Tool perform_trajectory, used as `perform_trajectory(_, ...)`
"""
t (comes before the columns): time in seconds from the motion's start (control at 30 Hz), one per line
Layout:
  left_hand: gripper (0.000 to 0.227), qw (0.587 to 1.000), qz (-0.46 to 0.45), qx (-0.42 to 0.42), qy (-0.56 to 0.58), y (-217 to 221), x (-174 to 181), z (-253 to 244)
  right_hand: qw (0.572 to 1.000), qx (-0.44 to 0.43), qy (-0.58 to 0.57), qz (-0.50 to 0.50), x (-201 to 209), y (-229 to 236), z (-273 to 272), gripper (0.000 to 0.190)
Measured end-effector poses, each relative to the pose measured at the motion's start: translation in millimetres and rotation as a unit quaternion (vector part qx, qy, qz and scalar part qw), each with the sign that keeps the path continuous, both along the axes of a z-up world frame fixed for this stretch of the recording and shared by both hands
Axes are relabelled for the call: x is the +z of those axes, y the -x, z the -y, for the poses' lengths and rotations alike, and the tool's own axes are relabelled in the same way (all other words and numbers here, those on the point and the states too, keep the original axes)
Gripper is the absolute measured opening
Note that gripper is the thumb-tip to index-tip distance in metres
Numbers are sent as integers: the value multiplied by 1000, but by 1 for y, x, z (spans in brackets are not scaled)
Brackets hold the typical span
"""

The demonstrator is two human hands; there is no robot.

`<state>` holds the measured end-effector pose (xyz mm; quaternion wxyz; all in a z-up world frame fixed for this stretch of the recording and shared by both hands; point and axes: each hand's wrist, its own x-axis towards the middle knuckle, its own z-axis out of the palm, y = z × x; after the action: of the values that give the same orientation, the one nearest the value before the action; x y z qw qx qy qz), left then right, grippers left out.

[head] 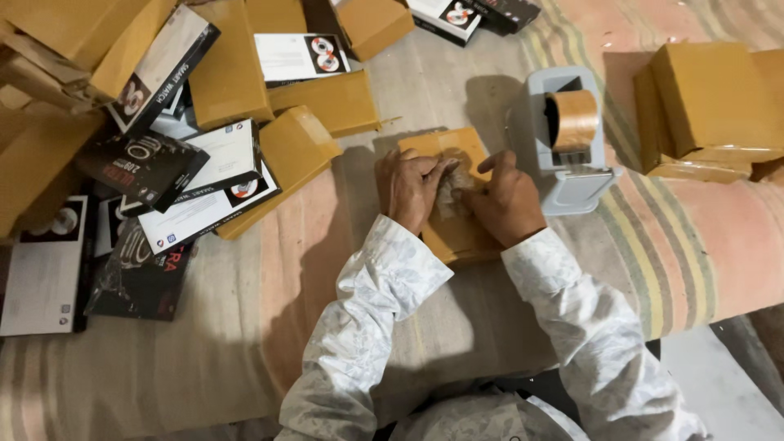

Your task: The person places small black product boxes into open brown cardboard boxes, closes the flaps, and seals them with packing tape using a tape dispenser. The person repeats this process for several units, stacking the sealed boxes on the table.

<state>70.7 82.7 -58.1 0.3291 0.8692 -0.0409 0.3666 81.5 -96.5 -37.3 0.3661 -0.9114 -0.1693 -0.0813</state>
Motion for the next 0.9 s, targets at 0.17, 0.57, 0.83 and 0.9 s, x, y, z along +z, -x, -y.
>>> perform_trajectory(0.17,9,1000,-10,4,4,10,9,8,999,11,31,11,-5,-4,7,57)
perform_trajectory(0.57,26,997,-67,41,17,4,3,14,973,-35,205,101,28,49,14,47)
perform_trajectory(0.83,40,989,-60,29,135,2,-11,6,869,125,387,281,26,59,-18,67)
perform_trajectory(0.9,35,964,-13,12,264,1,-14,2,916,150,292,231,24,53,-24,87)
